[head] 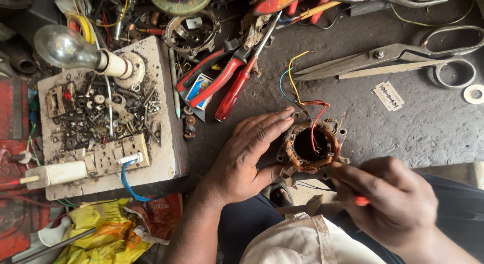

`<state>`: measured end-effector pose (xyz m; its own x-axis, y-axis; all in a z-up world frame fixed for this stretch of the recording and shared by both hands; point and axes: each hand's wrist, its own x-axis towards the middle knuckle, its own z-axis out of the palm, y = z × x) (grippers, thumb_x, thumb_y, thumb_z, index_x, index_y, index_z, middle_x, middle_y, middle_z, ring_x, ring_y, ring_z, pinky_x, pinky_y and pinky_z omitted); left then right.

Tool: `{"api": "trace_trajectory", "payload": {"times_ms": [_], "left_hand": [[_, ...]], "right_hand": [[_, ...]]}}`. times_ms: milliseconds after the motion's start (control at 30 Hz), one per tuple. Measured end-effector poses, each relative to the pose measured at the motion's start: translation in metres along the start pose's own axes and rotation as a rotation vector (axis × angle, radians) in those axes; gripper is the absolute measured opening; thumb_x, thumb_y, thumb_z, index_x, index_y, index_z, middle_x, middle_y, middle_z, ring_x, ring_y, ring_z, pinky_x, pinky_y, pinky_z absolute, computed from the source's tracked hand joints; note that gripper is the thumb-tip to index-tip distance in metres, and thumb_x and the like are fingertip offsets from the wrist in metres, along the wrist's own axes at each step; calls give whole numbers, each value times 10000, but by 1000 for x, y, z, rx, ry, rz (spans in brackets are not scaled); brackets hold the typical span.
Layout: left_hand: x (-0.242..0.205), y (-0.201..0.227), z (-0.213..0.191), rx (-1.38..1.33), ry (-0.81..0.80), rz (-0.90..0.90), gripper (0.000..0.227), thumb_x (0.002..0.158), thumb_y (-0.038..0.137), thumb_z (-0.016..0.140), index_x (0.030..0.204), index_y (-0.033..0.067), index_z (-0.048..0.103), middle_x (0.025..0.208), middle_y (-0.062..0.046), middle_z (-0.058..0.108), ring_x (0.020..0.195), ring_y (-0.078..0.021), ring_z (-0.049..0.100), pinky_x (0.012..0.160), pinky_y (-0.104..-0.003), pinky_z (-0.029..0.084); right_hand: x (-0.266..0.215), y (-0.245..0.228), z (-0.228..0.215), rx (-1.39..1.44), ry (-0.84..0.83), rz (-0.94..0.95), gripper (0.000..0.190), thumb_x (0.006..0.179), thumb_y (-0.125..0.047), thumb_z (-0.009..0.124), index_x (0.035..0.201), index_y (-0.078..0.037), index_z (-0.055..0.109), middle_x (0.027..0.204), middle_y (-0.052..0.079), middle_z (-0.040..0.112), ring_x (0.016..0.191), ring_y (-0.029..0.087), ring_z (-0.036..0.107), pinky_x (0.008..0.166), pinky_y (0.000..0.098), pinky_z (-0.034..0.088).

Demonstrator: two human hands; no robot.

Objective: The person is repairing an electrical component, likely a motor or transformer, by manipulating wires and using a screwdriver. They are seated on the floor in a cluttered workshop environment.

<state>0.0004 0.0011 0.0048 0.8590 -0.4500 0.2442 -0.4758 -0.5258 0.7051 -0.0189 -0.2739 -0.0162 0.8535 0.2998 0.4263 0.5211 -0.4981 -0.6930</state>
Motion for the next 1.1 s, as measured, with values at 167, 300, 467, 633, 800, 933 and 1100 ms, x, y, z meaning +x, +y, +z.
{"api": "trace_trajectory", "payload": {"times_ms": [167, 300, 467, 633, 800, 933, 1100], "left_hand": [[-1, 0, 2, 0, 14, 0, 839, 843, 99, 830, 1562, 91, 398, 1623, -99, 461, 1510, -313, 482, 1278, -459, 370], [-1, -1, 1, -1, 15, -4, 842, 833, 87, 829, 1560, 95, 404, 1618, -95, 470, 1508, -304, 487, 1277, -450, 375], [-1, 0, 0, -6, 16, -9, 846, 832, 97, 832, 1563, 100, 406, 1621, -89, 465, 1511, -300, 485, 1279, -450, 371], [-1, 0, 1, -16, 6, -29, 852, 830, 105, 836, 1563, 101, 403, 1620, -88, 459, 1511, -302, 472, 1277, -456, 360], [-1, 0, 1, -27, 0, -37, 854, 831, 103, 836, 1566, 104, 401, 1623, -87, 461, 1514, -296, 472, 1278, -450, 364], [-2, 0, 1, -23, 3, -30, 853, 831, 94, 832, 1567, 104, 401, 1626, -86, 459, 1520, -297, 472, 1283, -450, 361], [-1, -1, 1, -23, 5, -31, 859, 826, 97, 836, 1566, 102, 399, 1623, -87, 461, 1515, -302, 476, 1279, -450, 363]], "right_hand": [[16, -5, 3, -72, -63, -111, 390, 739, -64, 812, 1120, -136, 778, 869, 38, 656, 727, 160, 685, 590, 323, 533], [19, -8, 4, -74, -54, -118, 351, 771, -84, 833, 1112, -134, 772, 893, 42, 664, 737, 161, 684, 595, 318, 535], [19, -3, 4, -47, -52, -176, 291, 780, -103, 837, 1063, -107, 771, 896, 37, 660, 749, 165, 691, 593, 316, 521], [20, 5, 3, -77, -79, -296, 294, 748, -153, 856, 1028, -106, 777, 861, 39, 645, 687, 170, 659, 530, 332, 475], [19, 12, 6, -111, -59, -375, 314, 744, -143, 857, 1046, -104, 779, 875, 42, 612, 670, 171, 633, 521, 335, 469], [18, 18, 7, -101, -72, -386, 312, 734, -137, 846, 1033, -93, 768, 885, 58, 600, 686, 201, 643, 536, 354, 482], [16, 23, 14, -31, -40, -377, 269, 779, -99, 828, 1030, -54, 741, 903, 78, 594, 712, 220, 656, 587, 373, 521]]}}
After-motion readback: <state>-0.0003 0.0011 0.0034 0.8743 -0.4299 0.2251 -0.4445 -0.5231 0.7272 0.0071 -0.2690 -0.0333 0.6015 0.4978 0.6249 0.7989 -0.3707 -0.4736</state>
